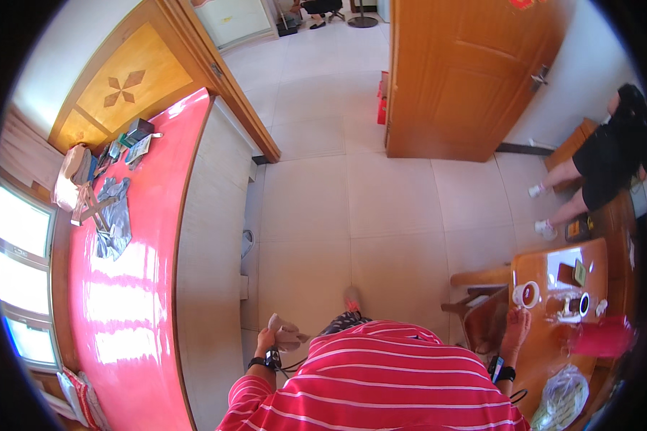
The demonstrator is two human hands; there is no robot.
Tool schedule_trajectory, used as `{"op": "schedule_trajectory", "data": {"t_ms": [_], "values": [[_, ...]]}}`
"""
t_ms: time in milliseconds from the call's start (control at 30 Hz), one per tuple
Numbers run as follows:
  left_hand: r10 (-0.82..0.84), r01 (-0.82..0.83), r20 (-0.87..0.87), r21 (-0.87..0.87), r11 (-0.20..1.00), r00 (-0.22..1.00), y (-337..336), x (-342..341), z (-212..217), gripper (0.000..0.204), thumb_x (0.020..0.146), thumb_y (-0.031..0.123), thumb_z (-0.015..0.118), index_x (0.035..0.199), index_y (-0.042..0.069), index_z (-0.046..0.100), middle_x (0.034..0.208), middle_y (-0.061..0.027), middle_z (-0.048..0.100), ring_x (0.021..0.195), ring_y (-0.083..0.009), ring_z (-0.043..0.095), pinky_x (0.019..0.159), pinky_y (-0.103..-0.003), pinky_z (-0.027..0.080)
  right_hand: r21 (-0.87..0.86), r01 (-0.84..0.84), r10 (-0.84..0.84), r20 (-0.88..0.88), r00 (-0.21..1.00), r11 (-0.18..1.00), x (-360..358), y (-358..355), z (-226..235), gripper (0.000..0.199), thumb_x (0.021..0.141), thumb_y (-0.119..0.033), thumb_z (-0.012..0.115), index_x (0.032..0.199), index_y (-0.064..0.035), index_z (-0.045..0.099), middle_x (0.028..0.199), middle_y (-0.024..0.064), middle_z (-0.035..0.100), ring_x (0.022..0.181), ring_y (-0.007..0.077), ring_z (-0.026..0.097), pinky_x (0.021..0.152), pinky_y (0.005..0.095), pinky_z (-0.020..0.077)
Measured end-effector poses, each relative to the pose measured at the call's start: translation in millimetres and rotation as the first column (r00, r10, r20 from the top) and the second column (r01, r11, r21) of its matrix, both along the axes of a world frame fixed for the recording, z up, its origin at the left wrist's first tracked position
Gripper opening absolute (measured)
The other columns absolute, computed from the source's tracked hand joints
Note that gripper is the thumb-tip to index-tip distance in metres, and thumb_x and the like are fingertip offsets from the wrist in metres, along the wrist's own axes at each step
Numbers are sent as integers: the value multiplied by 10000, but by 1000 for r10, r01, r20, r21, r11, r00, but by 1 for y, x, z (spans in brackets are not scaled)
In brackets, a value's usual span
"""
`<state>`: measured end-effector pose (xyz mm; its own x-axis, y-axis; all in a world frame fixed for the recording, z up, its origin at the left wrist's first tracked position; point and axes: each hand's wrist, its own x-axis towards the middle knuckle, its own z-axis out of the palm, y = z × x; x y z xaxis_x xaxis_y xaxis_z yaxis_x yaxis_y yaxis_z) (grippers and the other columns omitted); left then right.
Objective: The person cleans a table and a wooden door. The person picks up a cloth, wipes the surface of a pink table, then picks up a cup of liquid, and wipes the wooden door and its handle.
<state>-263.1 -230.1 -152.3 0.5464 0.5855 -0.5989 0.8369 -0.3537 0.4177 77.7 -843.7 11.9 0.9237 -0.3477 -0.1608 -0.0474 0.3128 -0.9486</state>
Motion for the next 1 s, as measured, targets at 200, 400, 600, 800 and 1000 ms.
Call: {"op": "schedule_trajectory", "data": {"t_ms": [200,400,600,800,1000], "values": [[340,-326,93,-138,935,936,65,91,48,326,768,323,536,867,27,630,843,-132,634,766,-219,600,676,-330,465,127,-296,290,59,955,947,88,122,-32,60,861,-138,526,892,-102,489,786,33,550,712,128,535,644,252,447],[523,-486,145,-226,844,840,135,153,34,351,812,331,548,913,3,624,863,-103,635,781,-162,576,681,-314,459,13,-361,361,-79,929,932,189,238,-84,60,873,-150,499,889,-92,496,785,34,561,728,134,549,677,259,449],[313,-282,271,-148,948,910,186,215,4,220,758,171,534,923,57,626,869,-157,621,819,-301,587,713,-384,469,-470,-554,612,-38,790,687,315,347,-108,90,880,-150,488,841,-70,499,772,25,553,705,106,529,667,239,446],[-441,476,-261,88,875,859,216,242,-9,188,815,195,484,949,115,589,921,-147,609,876,-338,574,743,-402,461,-293,-751,739,-177,651,591,430,463,-87,119,882,-170,483,838,-61,505,767,22,550,701,102,525,673,244,447],[-3,1,-93,-14,1000,996,228,266,-34,220,775,283,550,866,99,630,856,-145,635,806,-329,597,685,-381,482,-170,-811,777,-232,584,559,555,566,-104,128,876,-176,499,844,-54,521,785,36,574,710,115,547,685,260,459]]}}
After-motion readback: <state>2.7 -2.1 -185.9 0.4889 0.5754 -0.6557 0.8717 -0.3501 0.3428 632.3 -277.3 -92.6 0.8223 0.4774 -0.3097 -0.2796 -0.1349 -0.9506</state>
